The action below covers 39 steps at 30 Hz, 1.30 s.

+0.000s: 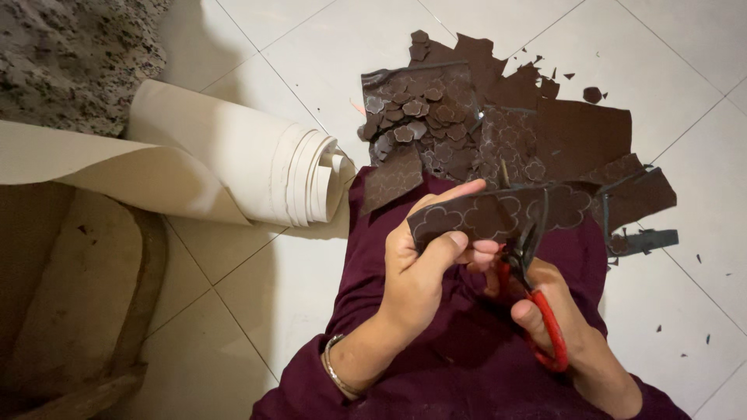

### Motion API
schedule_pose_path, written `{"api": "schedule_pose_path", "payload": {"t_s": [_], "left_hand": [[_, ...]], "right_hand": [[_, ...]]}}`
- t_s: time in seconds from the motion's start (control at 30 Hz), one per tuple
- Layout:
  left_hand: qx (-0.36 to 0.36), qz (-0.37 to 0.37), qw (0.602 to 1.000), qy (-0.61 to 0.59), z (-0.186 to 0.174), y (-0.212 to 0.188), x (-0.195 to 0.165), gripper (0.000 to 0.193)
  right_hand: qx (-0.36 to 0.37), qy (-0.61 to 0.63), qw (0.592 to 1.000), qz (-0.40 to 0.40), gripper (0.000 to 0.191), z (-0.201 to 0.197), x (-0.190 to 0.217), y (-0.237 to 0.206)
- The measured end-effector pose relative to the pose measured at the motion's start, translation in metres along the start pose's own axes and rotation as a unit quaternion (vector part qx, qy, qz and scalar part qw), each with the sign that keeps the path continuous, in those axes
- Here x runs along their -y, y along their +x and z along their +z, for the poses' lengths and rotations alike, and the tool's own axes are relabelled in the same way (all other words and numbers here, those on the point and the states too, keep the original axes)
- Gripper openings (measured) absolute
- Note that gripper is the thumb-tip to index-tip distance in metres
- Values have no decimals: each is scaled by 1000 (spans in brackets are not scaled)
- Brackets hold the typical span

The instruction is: The person sits on the floor and uses red-handled scissors to cut flower-shaped pieces from a brown patterned sheet. The person repeatedly cuts out shapes and places them on the floor, accumulating a pile of cutouts.

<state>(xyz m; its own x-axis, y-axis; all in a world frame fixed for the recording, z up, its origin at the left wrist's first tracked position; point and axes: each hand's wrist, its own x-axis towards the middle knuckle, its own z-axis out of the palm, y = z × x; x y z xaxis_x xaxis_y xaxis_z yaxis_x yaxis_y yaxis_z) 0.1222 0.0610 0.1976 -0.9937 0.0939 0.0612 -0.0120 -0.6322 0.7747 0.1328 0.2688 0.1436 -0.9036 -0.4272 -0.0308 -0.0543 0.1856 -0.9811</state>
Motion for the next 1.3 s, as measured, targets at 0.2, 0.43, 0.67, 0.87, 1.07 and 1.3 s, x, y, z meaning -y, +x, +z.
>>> {"api": "schedule_pose_path", "payload": {"t_s": [0.2,0.43,0.67,0.87,1.07,1.3], "left_hand": [[-13,36,998,48,1,0,3,41],[-36,38,998,44,1,-1,6,39],[-39,57,996,54,-2,-2,7,37],[-54,52,996,45,-7,-4,9,37],[-96,21,994,56,-19,-10,10,37],[-149,31,986,66,-39,-12,20,39]], "right_hand": [[0,-20,1000,-2,109,1,1,4],[-10,-33,999,1,107,4,-12,3],[-6,-64,998,2,103,6,-14,8],[9,-26,1000,11,98,12,-15,9],[96,94,990,47,97,17,-20,12],[114,128,981,94,94,29,-41,22]]}}
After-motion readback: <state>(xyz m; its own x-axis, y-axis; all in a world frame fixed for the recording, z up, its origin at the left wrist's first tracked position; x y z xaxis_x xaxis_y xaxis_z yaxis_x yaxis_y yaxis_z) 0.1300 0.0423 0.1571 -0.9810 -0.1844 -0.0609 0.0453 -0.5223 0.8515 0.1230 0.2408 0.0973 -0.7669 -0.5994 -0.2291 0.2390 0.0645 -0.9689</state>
